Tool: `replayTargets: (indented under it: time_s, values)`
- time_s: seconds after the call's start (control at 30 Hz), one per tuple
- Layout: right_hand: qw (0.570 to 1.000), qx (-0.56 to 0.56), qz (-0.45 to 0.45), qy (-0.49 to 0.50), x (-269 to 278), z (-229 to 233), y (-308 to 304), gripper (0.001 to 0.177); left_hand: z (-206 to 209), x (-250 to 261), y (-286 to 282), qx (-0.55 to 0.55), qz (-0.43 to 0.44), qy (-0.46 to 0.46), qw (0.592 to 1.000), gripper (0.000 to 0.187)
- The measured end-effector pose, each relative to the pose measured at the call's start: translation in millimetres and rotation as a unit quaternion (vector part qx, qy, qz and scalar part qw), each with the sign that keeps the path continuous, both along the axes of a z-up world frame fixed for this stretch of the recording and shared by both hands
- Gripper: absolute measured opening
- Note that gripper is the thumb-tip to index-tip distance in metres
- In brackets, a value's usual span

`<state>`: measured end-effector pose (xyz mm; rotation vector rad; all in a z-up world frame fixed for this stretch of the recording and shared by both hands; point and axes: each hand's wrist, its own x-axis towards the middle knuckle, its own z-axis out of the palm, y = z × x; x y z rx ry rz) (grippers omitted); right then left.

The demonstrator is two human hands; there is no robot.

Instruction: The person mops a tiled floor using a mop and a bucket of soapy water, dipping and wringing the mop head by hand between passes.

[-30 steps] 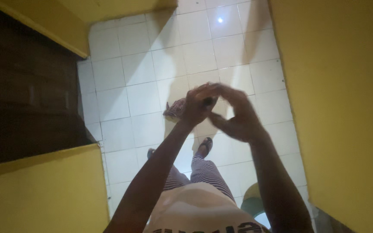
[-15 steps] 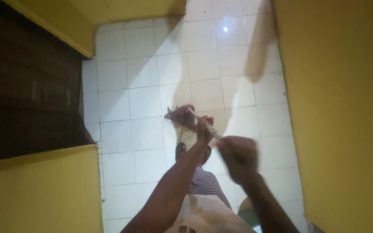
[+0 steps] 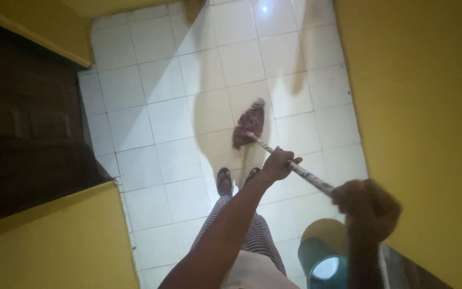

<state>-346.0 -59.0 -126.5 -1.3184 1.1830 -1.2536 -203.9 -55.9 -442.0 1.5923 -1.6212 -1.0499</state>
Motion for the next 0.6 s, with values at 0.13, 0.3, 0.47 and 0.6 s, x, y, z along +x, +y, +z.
replayTargets:
  time_s: [0.13,0.3,0.47,0.6]
  values:
    - [0.929,-0.023,0.042,0.366,-23.1,-21.6,-15.5,0.037,14.9,25.2,16.8,0.103,-0.008,-0.053,0.993,0.038]
    - [0.973,0.101,0.079,-0.191,11.7,-91.9,3.1,0.032,2.6,83.8,89.7,0.092,0.053,-0.173,0.979,0.016]
    - [0.965,0.179,0.146,-0.128,79.1,-126.8,40.0,0.031,-41.1,163.3,141.1,0.215,0.108,-0.191,0.952,0.017]
    - [0.948,0.196,0.174,-0.181,93.9,-128.7,50.2,0.04,-45.9,169.1,155.3,0.3,0.173,-0.223,0.911,0.042]
